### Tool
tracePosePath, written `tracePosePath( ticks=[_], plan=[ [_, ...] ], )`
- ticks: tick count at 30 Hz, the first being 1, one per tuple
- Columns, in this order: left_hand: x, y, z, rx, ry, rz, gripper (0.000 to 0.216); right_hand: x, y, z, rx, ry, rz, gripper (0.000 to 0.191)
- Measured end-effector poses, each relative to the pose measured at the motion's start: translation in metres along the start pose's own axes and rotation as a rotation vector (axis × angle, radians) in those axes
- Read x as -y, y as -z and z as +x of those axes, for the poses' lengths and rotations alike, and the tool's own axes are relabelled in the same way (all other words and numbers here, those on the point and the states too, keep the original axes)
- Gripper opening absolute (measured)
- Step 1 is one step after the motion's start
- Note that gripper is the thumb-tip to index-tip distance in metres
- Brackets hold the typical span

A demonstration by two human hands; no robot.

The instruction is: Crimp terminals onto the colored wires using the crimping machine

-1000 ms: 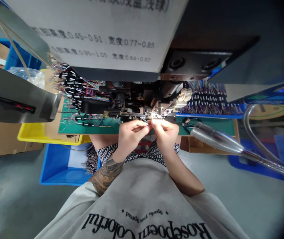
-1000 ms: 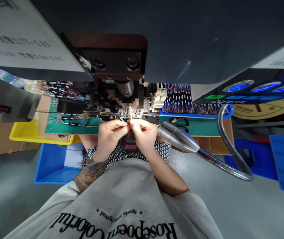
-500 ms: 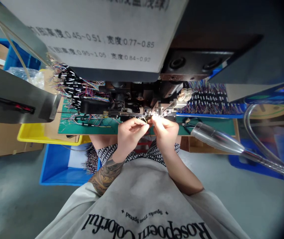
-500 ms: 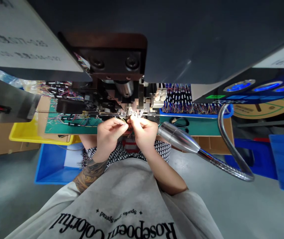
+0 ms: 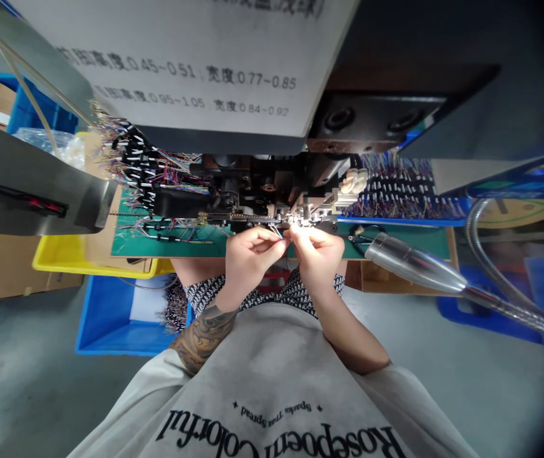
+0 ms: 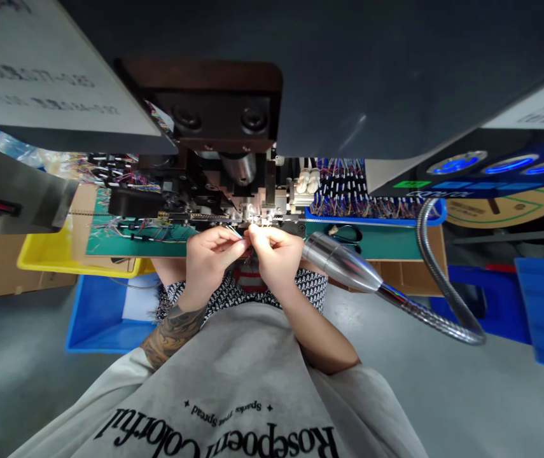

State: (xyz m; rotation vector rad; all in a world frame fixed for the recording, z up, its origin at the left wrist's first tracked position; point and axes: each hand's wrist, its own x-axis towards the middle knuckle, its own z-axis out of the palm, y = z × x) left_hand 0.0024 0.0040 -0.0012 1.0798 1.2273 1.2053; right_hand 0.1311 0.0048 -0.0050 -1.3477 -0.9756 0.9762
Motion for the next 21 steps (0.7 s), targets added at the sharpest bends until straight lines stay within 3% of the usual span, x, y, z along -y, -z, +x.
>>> tracePosePath(
  ticks=[6,11,16,21],
  plan=[
    [0.0017,0.0020,0.0010,-0.009,-0.014,0.051,0.012,-0.0045,-0.0017,0.0035,-0.001,-0.072,0.019,0.029],
    [0.0045,0.0047,0.0003,-0.010,0.001,0.065,0.011,-0.0030,-0.0013,0.0024,0.013,-0.029,-0.005,0.035],
    [0.0034,0.0041,-0.0010,0.020,0.029,0.070,0.013,-0.0055,0.0011,-0.0021,0.082,-0.009,-0.011,0.028],
    [-0.0014,0.0021,-0.0012,0.034,-0.002,0.046,0.013,-0.0075,0.0019,-0.0024,0.029,-0.023,-0.020,0.026]
  ],
)
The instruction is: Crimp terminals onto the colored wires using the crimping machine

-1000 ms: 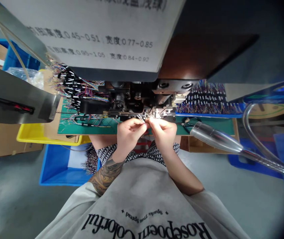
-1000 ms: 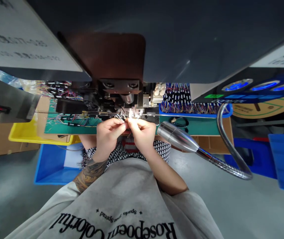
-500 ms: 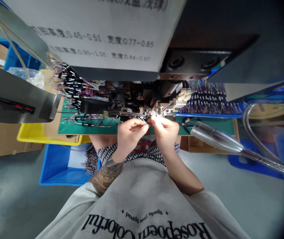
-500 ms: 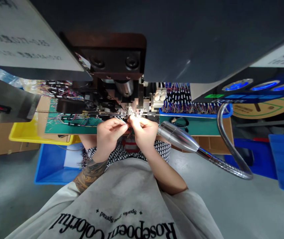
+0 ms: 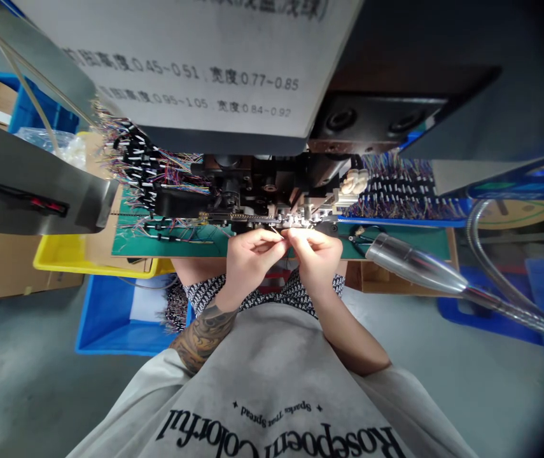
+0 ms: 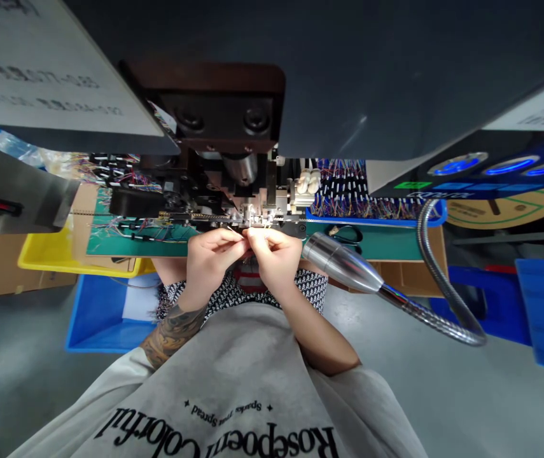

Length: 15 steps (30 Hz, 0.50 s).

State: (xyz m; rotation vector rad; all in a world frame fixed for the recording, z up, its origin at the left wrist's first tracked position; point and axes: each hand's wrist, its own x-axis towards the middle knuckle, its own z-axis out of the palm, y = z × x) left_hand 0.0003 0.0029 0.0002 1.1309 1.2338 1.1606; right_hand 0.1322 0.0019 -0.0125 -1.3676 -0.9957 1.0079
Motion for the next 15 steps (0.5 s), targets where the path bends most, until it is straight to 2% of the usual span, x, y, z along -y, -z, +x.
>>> tracePosePath(
  ticks=[4,11,15],
  plan=[
    [-0.0014,-0.0010,0.0010,0.004,-0.038,-0.007,0.012,0.0021,-0.0002,0.0025,-0.001,-0.030,0.035,0.029],
    [-0.0003,-0.0036,0.0020,0.017,-0.015,-0.022,0.013,0.0034,0.0007,0.0011,0.013,-0.054,0.056,0.037],
    [0.0000,-0.0035,0.0027,0.007,-0.034,0.008,0.012,0.0014,0.0007,0.0022,0.014,-0.055,0.098,0.030]
  ],
)
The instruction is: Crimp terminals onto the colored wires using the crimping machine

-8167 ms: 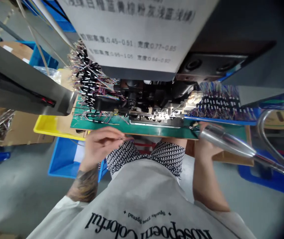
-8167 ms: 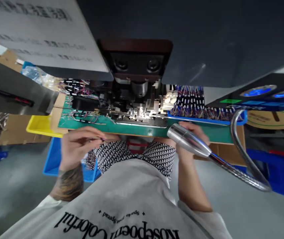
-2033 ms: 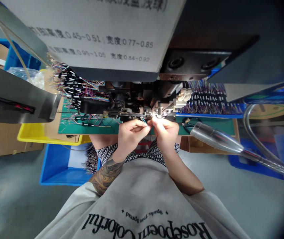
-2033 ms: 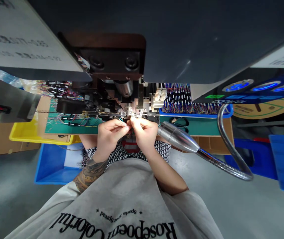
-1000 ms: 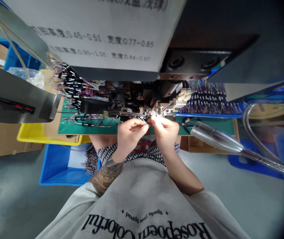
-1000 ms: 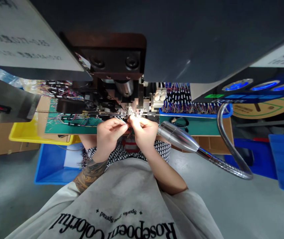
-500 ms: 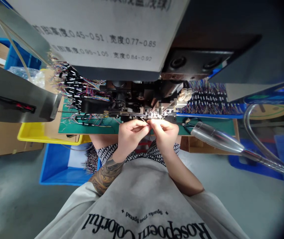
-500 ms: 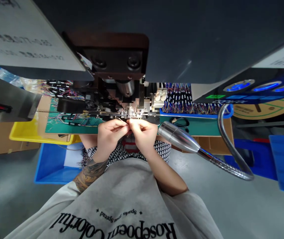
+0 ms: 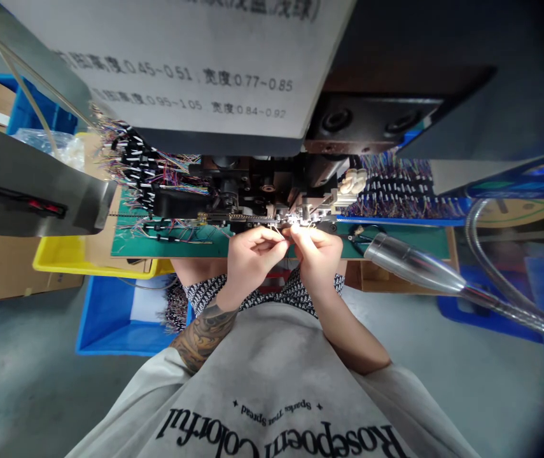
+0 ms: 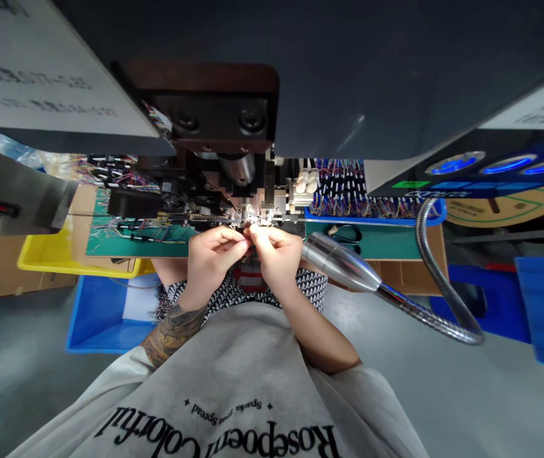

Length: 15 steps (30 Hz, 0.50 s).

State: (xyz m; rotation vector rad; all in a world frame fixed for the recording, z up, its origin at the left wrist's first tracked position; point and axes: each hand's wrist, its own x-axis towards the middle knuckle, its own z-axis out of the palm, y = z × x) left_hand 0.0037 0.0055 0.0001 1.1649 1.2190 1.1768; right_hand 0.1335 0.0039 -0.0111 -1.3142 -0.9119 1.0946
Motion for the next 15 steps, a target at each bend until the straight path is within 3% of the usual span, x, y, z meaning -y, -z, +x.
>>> tracePosePath(
  ticks=[8,15],
  plan=[
    [0.0019,-0.0017,0.0000,0.001,0.003,-0.034,0.014,0.0004,0.0007,0.0007,0.030,-0.002,-0.002,0.042],
    [-0.0005,0.0009,-0.0001,0.004,-0.020,0.022,0.013,-0.0019,0.0001,0.0033,0.019,-0.025,0.011,0.032]
  ],
)
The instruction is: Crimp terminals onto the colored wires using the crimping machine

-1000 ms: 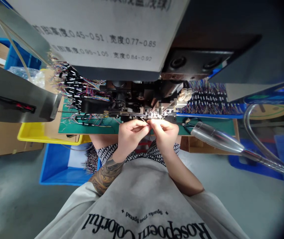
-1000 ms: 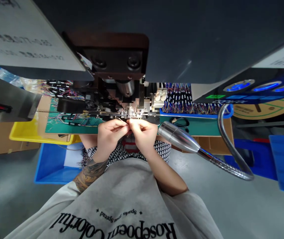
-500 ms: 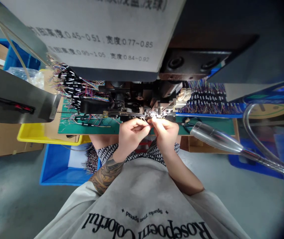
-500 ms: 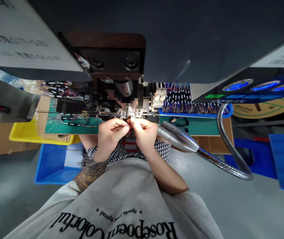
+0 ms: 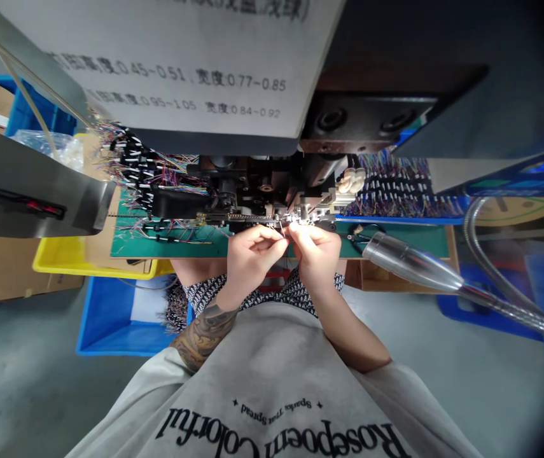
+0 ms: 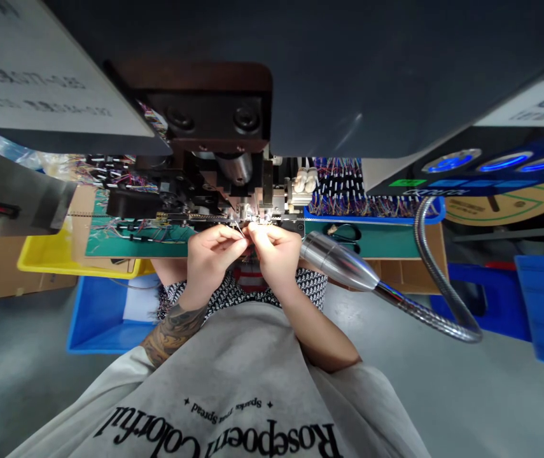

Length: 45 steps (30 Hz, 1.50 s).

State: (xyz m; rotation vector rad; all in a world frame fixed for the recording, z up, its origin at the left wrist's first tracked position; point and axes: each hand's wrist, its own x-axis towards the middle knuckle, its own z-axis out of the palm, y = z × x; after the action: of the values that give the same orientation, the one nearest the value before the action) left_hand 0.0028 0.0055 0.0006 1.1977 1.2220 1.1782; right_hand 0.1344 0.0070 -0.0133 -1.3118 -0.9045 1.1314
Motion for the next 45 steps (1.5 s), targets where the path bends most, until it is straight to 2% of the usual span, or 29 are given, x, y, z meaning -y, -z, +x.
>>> tracePosePath(
  ticks=[8,12,19,27,36,45],
  plan=[
    [0.0060,0.0035,-0.0013,-0.046,0.030,0.037,0.017,0.0024,-0.0022,-0.0023,0.013,-0.004,-0.058,0.038],
    [0.0036,0.0023,-0.0012,-0.038,0.072,0.007,0.015,0.0077,-0.0026,-0.0049,0.036,0.040,-0.073,0.038],
    [-0.0021,0.0006,-0.0014,0.002,0.037,-0.012,0.016,0.0063,-0.0008,-0.0018,-0.050,0.051,-0.089,0.032],
    [0.0047,0.0035,-0.0014,-0.019,0.042,0.015,0.016,0.0063,-0.0030,0.0006,-0.056,0.018,-0.054,0.032],
    [0.0047,0.0020,-0.0017,-0.015,0.096,-0.015,0.014,0.0025,0.0028,-0.0032,0.037,0.078,-0.107,0.025],
    [-0.0016,-0.0014,-0.0037,0.020,0.036,-0.059,0.014,0.0045,0.0012,-0.0009,-0.047,0.079,-0.066,0.027]
  ],
)
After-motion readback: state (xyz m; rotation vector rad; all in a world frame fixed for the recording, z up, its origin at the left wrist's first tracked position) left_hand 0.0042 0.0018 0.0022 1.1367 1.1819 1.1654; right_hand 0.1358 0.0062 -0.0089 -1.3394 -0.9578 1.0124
